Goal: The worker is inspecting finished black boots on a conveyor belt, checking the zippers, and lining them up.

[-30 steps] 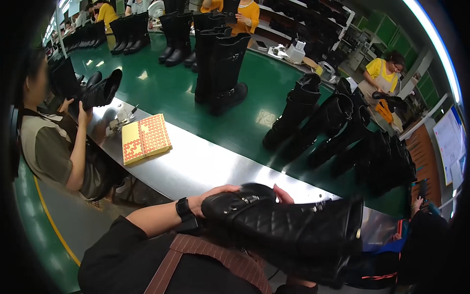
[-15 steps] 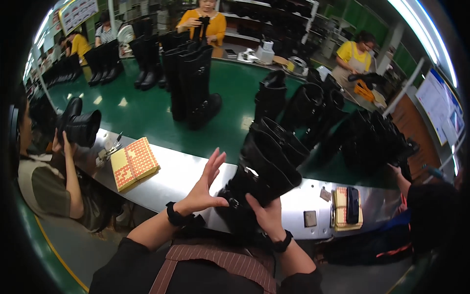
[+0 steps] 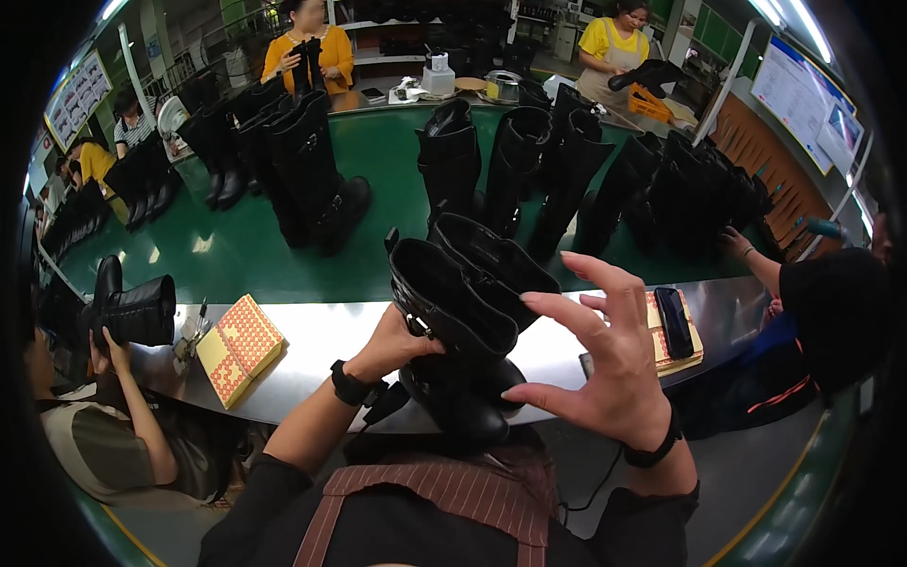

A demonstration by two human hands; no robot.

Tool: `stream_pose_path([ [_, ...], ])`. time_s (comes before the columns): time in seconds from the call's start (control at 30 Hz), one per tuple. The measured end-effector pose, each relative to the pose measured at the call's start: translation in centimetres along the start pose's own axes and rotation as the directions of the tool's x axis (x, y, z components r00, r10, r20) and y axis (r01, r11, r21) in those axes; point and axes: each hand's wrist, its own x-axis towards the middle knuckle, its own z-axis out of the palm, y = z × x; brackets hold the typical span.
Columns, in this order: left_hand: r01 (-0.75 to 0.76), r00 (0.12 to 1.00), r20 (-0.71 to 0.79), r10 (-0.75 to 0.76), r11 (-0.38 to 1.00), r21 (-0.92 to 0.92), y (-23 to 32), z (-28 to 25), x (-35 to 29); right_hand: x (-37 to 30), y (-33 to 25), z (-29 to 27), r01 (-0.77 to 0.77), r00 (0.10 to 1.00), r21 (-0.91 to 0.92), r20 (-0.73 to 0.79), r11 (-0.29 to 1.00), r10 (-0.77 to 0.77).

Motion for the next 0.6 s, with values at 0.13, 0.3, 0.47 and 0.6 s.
stream_pose_path([
  [0.13,0.008,1.000,-0.015,-0.009,0.999,-0.041,0.5,0.3,-0.8,3.3,-2.1,-0.9,0.031,0.924,0.008,0.380,1.000,-0.031],
  [0.3,0.014,1.000,-0.010,-0.014,1.000,-0.024,1.2,0.4,-2.7,6.6,-3.8,-1.6,0.073,0.741,0.187,0.647,0.980,-0.179],
  [0.47,-0.055,0.998,-0.019,0.057,0.992,0.116,1.2,-0.1,-4.6,8.1,-4.8,0.4,0.059,0.557,0.133,0.818,0.989,-0.143],
  [0.6,-0.067,0.998,0.009,0.067,0.989,0.134,0.6,-1.2,-5.1,8.9,-5.6,3.5,0.117,0.615,0.088,0.775,0.989,-0.142],
])
